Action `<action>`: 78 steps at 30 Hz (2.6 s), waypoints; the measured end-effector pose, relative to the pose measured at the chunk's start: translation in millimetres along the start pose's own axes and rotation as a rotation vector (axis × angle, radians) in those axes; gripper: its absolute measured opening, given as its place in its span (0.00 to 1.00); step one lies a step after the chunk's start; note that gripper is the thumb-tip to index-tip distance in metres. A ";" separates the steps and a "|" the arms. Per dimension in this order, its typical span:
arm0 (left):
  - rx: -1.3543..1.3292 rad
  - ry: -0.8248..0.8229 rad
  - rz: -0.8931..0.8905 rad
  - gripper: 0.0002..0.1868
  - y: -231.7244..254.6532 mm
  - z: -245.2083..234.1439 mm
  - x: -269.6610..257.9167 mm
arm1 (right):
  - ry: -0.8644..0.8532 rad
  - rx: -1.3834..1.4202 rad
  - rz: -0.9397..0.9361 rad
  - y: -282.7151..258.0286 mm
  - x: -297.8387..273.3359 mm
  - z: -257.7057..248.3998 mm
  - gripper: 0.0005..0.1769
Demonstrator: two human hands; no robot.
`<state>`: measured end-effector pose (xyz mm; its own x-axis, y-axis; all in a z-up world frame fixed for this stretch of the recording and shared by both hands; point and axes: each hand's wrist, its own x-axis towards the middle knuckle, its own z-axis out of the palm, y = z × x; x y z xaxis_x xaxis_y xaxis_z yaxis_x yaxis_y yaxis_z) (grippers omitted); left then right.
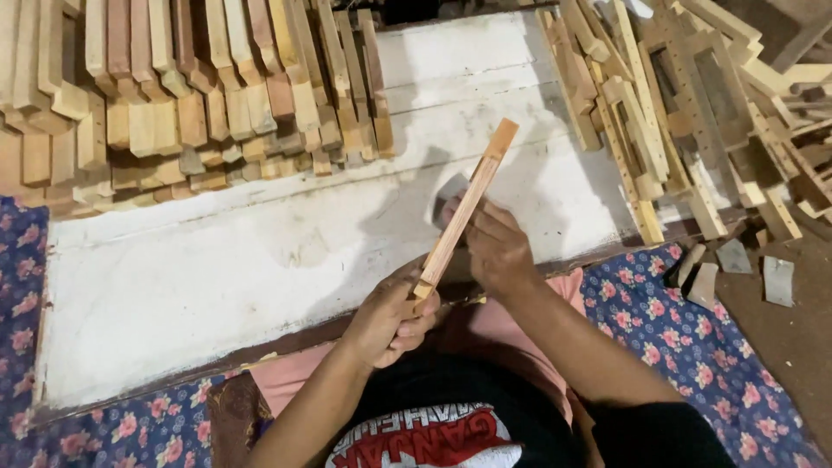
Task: The person sands individual wooden frame components using a piece of sandpaper to smooth the surfaces and edges.
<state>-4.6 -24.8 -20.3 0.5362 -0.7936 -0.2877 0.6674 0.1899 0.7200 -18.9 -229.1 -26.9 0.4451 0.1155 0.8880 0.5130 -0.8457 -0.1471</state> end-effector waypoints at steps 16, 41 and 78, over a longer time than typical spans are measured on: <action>0.081 0.114 0.107 0.32 13.0 -6.1 -10.1 | 0.220 0.128 0.231 -2.3 -4.7 -31.6 0.17; 0.112 -0.083 0.089 0.28 -32.4 -52.4 -21.4 | -0.001 -0.255 -0.025 96.0 -12.4 -25.3 0.16; 1.292 0.454 0.144 0.21 13.0 -6.4 -56.1 | -0.272 -0.094 0.270 33.8 15.5 -38.0 0.21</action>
<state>-22.7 25.9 1.1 0.8459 -0.5087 -0.1605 -0.2241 -0.6120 0.7584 -22.5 -275.7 -1.6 0.7396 0.0059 0.6730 0.2869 -0.9073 -0.3073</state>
